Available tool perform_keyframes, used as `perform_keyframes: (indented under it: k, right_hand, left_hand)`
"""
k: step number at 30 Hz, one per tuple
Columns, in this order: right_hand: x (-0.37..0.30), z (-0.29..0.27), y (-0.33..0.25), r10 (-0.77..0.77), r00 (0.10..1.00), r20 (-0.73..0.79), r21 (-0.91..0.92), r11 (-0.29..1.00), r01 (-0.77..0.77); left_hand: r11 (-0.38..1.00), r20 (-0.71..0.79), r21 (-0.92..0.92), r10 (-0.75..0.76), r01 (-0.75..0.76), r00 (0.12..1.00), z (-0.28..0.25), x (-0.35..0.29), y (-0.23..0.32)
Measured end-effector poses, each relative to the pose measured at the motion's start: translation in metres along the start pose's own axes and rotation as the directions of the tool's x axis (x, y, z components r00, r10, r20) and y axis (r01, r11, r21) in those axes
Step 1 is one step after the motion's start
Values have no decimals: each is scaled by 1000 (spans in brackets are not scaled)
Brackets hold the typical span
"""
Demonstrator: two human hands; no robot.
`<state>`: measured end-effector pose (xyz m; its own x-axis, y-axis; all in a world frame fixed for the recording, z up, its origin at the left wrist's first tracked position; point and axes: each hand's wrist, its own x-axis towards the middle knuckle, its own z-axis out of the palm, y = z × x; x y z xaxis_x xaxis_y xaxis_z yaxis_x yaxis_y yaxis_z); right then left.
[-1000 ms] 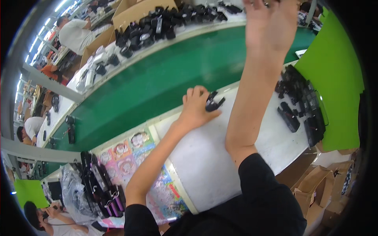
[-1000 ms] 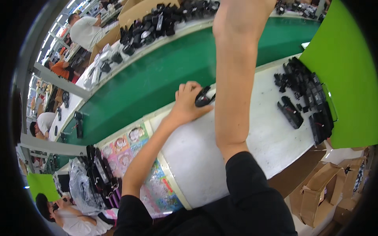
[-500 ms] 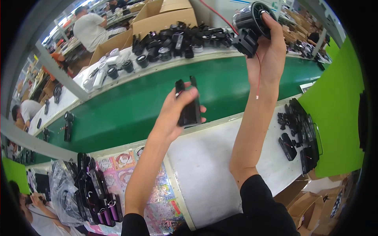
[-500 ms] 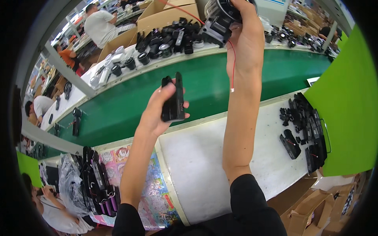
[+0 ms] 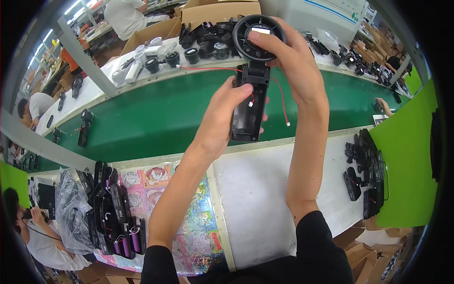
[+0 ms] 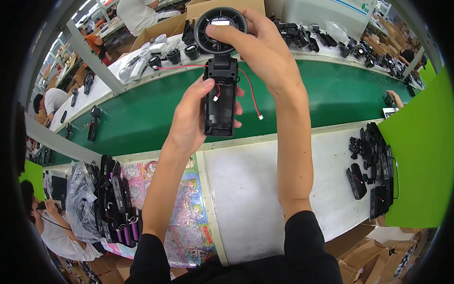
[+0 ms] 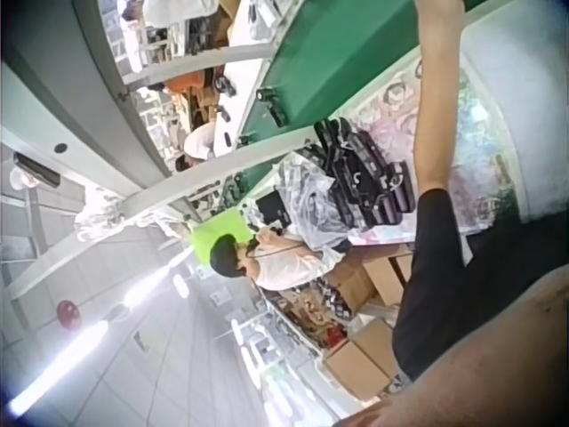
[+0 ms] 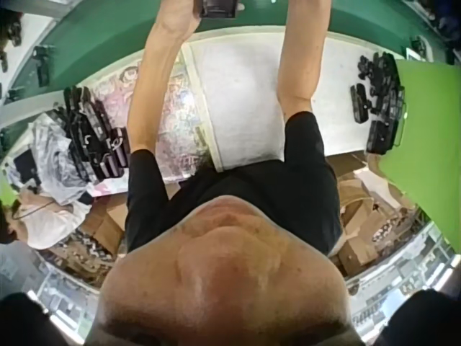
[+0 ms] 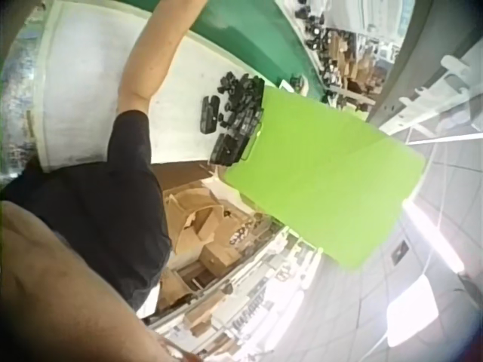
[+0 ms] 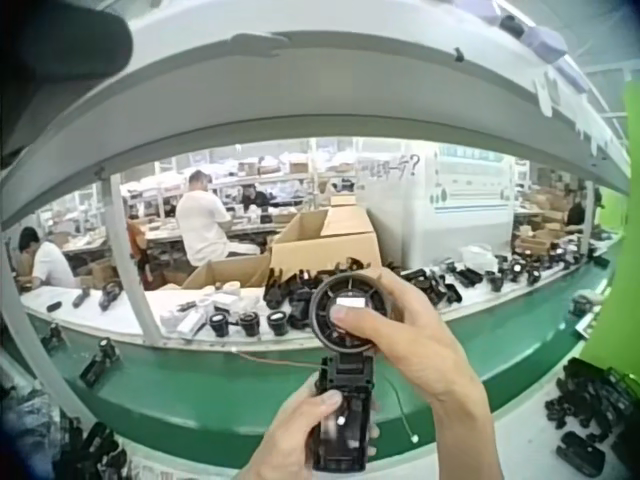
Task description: Assemble electronic fan components by connecting wires and fitting housing pieces together.
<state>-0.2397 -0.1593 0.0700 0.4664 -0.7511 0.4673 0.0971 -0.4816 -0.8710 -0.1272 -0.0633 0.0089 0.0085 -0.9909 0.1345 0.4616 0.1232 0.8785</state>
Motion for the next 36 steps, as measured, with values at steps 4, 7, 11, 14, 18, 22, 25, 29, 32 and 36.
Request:
perform_keyframes:
  k: [4,7,11,14,18,22,25,29,32,36]
  right_hand:
    - [-1,7,0,-10,999,44,130,991,4]
    - [-1,14,3,-63,995,73,150,987,52]
    - [-2,16,2,-67,995,71,177,983,53]
    - [-1,4,2,-131,987,94,108,987,121]
    - [0,3,2,-167,978,128,125,981,151]
    - [-2,5,1,-184,975,123,126,978,169]
    - [-2,11,-4,-237,965,112,182,960,215]
    - [-1,14,2,-274,956,107,258,936,239]
    - [0,11,5,-270,961,66,203,946,252]
    - [0,10,1,-289,949,128,196,945,261]
  left_hand:
    - [992,-53,112,66,-60,996,3,0,4]
    - [981,-76,172,106,-92,991,0,1,3]
    - [967,-70,204,171,-153,983,-2,1,4]
    - [969,-72,189,176,-159,982,0,3,3]
    - [930,-69,310,232,-200,970,-4,3,3]
    - [935,-32,272,245,-227,969,-4,2,5]
    - [922,-44,278,292,-269,955,-4,2,7]
    - [912,-57,280,329,-301,943,-5,-1,14]
    - [911,-63,297,318,-287,946,-7,0,14]
    - [898,-24,334,311,-286,950,-10,0,11]
